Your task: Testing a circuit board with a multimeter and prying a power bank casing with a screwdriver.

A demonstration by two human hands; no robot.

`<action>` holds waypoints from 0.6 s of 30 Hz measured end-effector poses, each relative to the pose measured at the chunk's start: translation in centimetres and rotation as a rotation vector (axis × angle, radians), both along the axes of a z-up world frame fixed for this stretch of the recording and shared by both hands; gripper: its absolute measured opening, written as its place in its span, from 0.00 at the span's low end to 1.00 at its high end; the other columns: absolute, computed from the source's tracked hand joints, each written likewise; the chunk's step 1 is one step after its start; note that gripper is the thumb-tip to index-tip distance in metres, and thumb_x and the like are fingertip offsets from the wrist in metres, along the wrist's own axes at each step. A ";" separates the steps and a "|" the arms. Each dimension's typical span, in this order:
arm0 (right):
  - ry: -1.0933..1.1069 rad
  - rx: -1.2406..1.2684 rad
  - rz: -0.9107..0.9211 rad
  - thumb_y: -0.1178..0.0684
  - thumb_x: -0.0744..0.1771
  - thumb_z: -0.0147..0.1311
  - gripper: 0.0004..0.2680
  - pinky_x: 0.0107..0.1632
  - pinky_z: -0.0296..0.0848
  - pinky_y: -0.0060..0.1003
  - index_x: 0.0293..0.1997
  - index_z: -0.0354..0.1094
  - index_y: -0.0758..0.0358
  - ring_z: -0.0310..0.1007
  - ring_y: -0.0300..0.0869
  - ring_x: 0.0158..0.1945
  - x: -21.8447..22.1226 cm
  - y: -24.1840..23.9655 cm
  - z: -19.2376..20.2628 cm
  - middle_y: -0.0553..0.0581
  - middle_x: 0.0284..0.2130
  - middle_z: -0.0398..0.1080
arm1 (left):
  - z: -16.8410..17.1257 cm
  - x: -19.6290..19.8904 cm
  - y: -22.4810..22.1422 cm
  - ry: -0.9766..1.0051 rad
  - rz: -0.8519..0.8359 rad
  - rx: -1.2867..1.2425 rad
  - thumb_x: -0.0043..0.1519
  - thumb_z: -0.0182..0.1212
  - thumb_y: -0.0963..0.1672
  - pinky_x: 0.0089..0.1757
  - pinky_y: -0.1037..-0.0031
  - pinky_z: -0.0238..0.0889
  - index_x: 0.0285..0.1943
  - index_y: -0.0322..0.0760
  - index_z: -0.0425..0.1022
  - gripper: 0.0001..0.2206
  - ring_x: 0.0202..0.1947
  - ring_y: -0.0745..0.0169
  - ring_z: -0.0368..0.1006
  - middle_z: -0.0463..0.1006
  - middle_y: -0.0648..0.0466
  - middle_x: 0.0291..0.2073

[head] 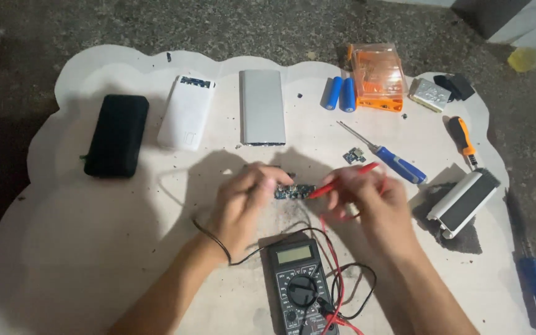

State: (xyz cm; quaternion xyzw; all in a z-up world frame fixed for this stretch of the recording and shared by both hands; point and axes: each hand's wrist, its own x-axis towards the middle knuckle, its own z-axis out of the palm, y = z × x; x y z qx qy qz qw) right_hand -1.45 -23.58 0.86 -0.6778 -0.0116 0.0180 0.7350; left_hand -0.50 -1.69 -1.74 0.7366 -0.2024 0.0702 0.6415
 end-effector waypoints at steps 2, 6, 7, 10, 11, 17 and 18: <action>0.017 -0.007 -0.095 0.53 0.68 0.52 0.12 0.27 0.69 0.36 0.36 0.74 0.79 0.67 0.45 0.19 -0.1 0.6 1.0 0.69 0.16 0.69 | -0.6 0.1 0.7 0.120 0.000 -0.135 0.71 0.40 0.53 0.36 0.71 0.64 0.45 0.40 0.79 0.21 0.28 0.62 0.66 0.75 0.50 0.26; 0.053 -0.030 -0.211 0.55 0.68 0.57 0.11 0.24 0.62 0.30 0.28 0.74 0.75 0.57 0.39 0.18 0.0 2.6 3.1 0.64 0.11 0.66 | 0.3 0.4 1.0 0.267 0.011 -0.008 0.71 0.36 0.55 0.33 0.74 0.62 0.36 0.41 0.84 0.28 0.21 0.62 0.62 0.67 0.51 0.17; 0.077 -0.065 -0.242 0.55 0.68 0.57 0.11 0.24 0.58 0.30 0.26 0.72 0.73 0.55 0.39 0.17 0.0 2.8 2.9 0.63 0.10 0.65 | 0.9 0.0 0.8 0.310 0.050 0.096 0.70 0.36 0.55 0.35 0.70 0.68 0.31 0.44 0.85 0.29 0.20 0.54 0.68 0.72 0.44 0.15; -0.075 -0.303 -0.152 0.49 0.70 0.52 0.15 0.32 0.61 0.32 0.26 0.73 0.66 0.59 0.41 0.23 0.0 -0.1 1.9 0.60 0.16 0.67 | 1.7 -0.6 0.6 0.153 -0.007 0.169 0.70 0.50 0.53 0.30 0.74 0.66 0.19 0.41 0.79 0.26 0.16 0.56 0.70 0.75 0.49 0.11; -0.080 -0.301 -0.146 0.49 0.70 0.52 0.15 0.32 0.61 0.32 0.26 0.73 0.66 0.59 0.41 0.23 -0.5 0.1 2.4 0.60 0.16 0.67 | 1.7 -0.8 0.5 0.151 0.000 0.170 0.70 0.50 0.53 0.30 0.74 0.66 0.19 0.41 0.79 0.26 0.16 0.56 0.70 0.75 0.49 0.11; -0.319 -0.278 0.131 0.51 0.72 0.42 0.12 0.29 0.65 0.28 0.53 0.71 0.69 0.63 0.35 0.25 -2.7 1.1 3.6 0.51 0.24 0.64 | 1.8 -1.2 0.0 -0.165 -0.141 0.394 0.70 0.55 0.46 0.31 0.67 0.63 0.21 0.30 0.69 0.22 0.20 0.57 0.68 0.67 0.51 0.16; -0.456 -0.421 0.175 0.51 0.71 0.47 0.11 0.31 0.62 0.28 0.57 0.70 0.62 0.62 0.34 0.27 -2.8 1.4 3.5 0.49 0.25 0.65 | 1.2 -1.3 0.0 -0.231 -0.162 0.432 0.67 0.60 0.43 0.30 0.68 0.66 0.30 0.29 0.74 0.13 0.23 0.57 0.72 0.74 0.50 0.23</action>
